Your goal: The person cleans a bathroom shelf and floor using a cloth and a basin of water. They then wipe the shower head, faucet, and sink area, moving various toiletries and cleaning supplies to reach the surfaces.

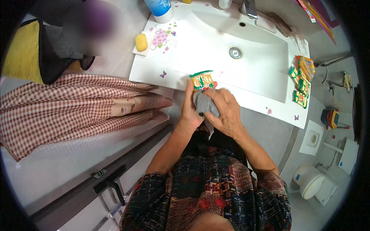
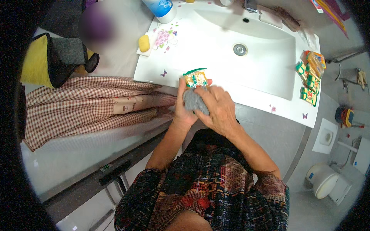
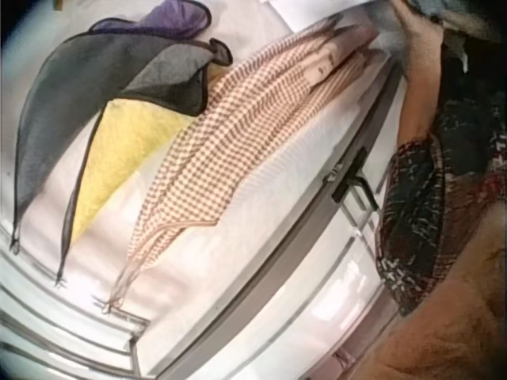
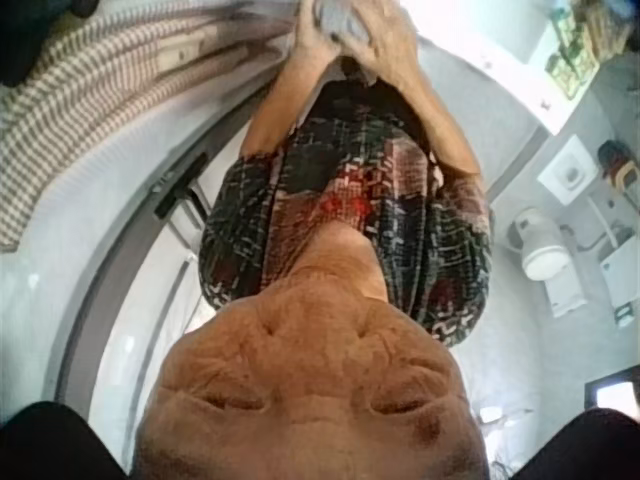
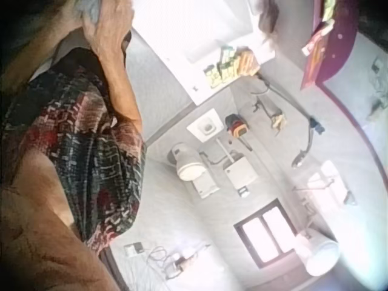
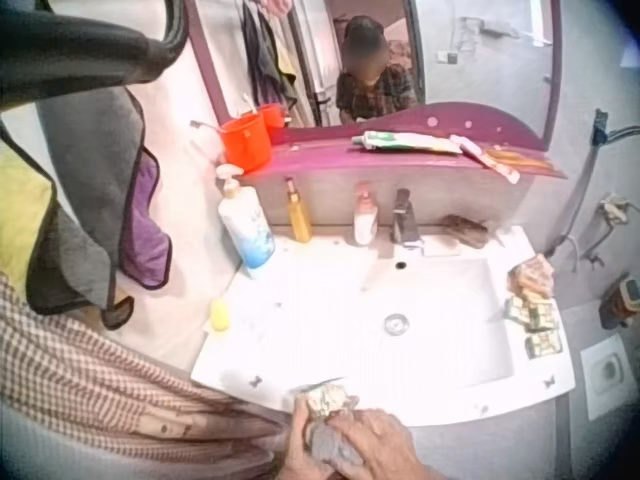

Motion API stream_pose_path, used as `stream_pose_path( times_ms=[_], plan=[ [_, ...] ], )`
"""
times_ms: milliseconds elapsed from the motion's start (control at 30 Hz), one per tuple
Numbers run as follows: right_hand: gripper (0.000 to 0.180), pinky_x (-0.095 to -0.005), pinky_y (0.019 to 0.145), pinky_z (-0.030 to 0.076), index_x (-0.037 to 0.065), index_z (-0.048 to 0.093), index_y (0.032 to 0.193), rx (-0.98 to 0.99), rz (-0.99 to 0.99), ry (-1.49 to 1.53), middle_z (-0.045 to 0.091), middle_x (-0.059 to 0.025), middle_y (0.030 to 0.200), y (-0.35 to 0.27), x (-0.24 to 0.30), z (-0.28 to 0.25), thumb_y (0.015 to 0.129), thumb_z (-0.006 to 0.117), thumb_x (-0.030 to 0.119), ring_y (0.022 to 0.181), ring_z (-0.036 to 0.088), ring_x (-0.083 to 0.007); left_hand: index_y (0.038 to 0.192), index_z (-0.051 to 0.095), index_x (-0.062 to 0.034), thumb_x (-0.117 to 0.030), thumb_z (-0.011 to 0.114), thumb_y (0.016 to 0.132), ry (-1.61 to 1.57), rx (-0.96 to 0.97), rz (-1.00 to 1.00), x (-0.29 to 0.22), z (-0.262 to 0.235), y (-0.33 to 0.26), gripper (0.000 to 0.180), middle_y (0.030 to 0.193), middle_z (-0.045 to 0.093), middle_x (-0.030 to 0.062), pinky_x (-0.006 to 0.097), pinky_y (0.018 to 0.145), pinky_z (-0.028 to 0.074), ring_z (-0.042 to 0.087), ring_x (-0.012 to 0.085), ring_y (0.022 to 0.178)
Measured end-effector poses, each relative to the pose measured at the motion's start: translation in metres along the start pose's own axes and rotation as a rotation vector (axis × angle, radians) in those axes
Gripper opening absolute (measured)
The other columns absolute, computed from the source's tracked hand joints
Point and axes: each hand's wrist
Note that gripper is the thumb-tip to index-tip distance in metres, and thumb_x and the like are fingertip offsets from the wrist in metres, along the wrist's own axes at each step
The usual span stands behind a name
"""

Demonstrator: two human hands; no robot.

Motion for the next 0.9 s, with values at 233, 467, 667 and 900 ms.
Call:
stream_pose_path(
  times_ms=[233, 467, 667, 900],
  plan=[
    [0.038, -0.0356, 0.072, 0.046, 0.000, 0.054, 0.108, -0.449, 0.140, 0.076, 0.051, -0.0151, 0.094, 0.052, -0.041, 0.009, 0.074, 0.065, 0.012, 0.088, 0.054, -0.0263, 0.120, 0.048, -0.0059, -0.043, 0.040, 0.095, -0.006, -0.101, -0.016, 0.002, 0.001, -0.003, 0.045, 0.108, 0.059, 0.0088, 0.036, 0.076, 0.054, 0.060, 0.0189, 0.095],
    [0.031, -0.0252, 0.069, 0.049, -0.003, 0.054, 0.112, -0.128, 0.625, 1.071, 0.062, -0.0072, 0.093, 0.065, -0.032, 0.028, 0.091, 0.053, 0.020, 0.077, 0.057, -0.0120, 0.119, 0.043, -0.0037, -0.038, 0.047, 0.094, 0.229, -0.323, 0.244, -0.004, 0.004, 0.012, 0.043, 0.104, 0.055, 0.0084, 0.031, 0.074, 0.052, 0.058, 0.0174, 0.089],
    [0.037, -0.0304, 0.077, 0.049, -0.003, 0.053, 0.119, 0.117, 0.656, 1.098, 0.062, -0.0101, 0.100, 0.056, -0.037, 0.022, 0.090, 0.055, 0.019, 0.087, 0.058, -0.0161, 0.125, 0.036, -0.0110, -0.040, 0.047, 0.094, 0.413, -0.512, 0.425, -0.007, 0.008, 0.029, 0.044, 0.113, 0.046, 0.0078, 0.028, 0.079, 0.048, 0.052, 0.0145, 0.097],
    [0.039, -0.0343, 0.081, 0.049, 0.004, 0.058, 0.116, 0.631, 0.341, 0.775, 0.062, -0.0100, 0.102, 0.045, -0.051, -0.020, 0.080, 0.064, 0.017, 0.091, 0.059, -0.0199, 0.126, 0.044, -0.0108, -0.050, 0.045, 0.091, -0.013, -0.351, 0.243, -0.019, -0.032, 0.033, 0.053, 0.094, 0.054, 0.0053, 0.032, 0.074, 0.052, 0.058, 0.0166, 0.083]
  ],
)
Point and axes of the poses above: each hand's wrist, its own y-axis towards the middle knuckle, its own z-axis out of the palm, x = y × z
